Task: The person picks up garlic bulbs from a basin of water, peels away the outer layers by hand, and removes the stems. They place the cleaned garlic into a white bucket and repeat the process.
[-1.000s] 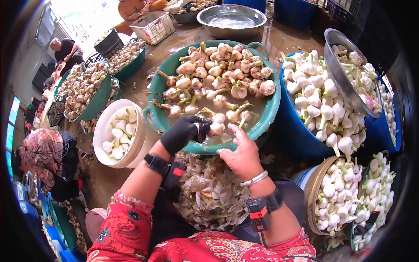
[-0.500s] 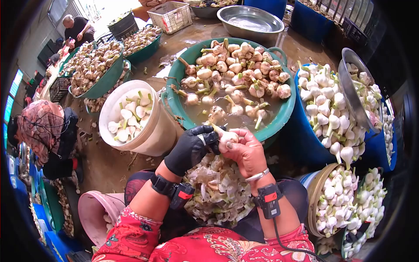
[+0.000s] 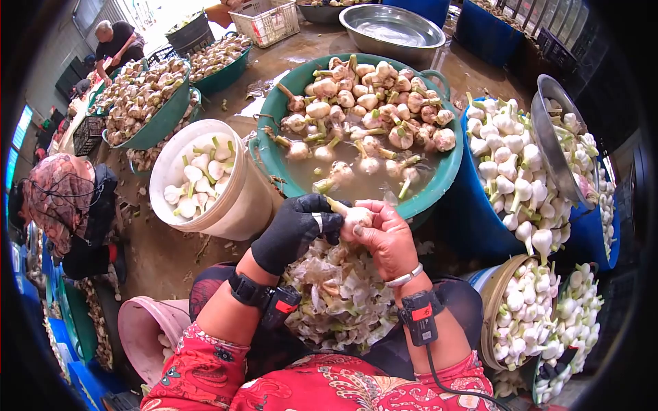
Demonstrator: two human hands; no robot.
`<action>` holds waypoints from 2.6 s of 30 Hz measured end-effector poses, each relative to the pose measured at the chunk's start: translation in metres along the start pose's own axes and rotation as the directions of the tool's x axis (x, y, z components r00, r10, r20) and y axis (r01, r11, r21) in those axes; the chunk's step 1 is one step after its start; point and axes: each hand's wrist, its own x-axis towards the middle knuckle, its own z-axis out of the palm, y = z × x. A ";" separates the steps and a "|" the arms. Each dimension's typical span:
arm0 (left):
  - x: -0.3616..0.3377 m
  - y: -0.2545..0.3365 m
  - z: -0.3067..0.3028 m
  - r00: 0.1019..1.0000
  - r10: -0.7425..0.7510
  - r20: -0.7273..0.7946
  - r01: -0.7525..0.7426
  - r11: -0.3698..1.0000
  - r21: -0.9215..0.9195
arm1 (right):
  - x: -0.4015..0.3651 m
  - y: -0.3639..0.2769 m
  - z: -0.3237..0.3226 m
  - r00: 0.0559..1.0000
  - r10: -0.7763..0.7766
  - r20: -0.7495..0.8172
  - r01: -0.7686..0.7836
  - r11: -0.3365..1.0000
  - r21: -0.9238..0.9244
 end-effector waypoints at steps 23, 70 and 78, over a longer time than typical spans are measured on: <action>0.001 -0.007 0.002 1.000 -0.006 -0.018 0.006 1.000 0.012 | -0.003 -0.008 0.003 1.000 -0.022 0.011 0.021 0.996 0.090; -0.001 -0.010 0.027 0.990 0.105 0.090 -0.065 0.927 -0.370 | -0.004 -0.010 0.005 0.984 -0.154 -0.092 0.146 0.986 -0.083; 0.003 -0.017 0.020 0.994 -0.007 0.112 0.041 0.951 -0.307 | -0.007 -0.028 0.002 0.991 -0.126 -0.034 0.108 0.935 -0.338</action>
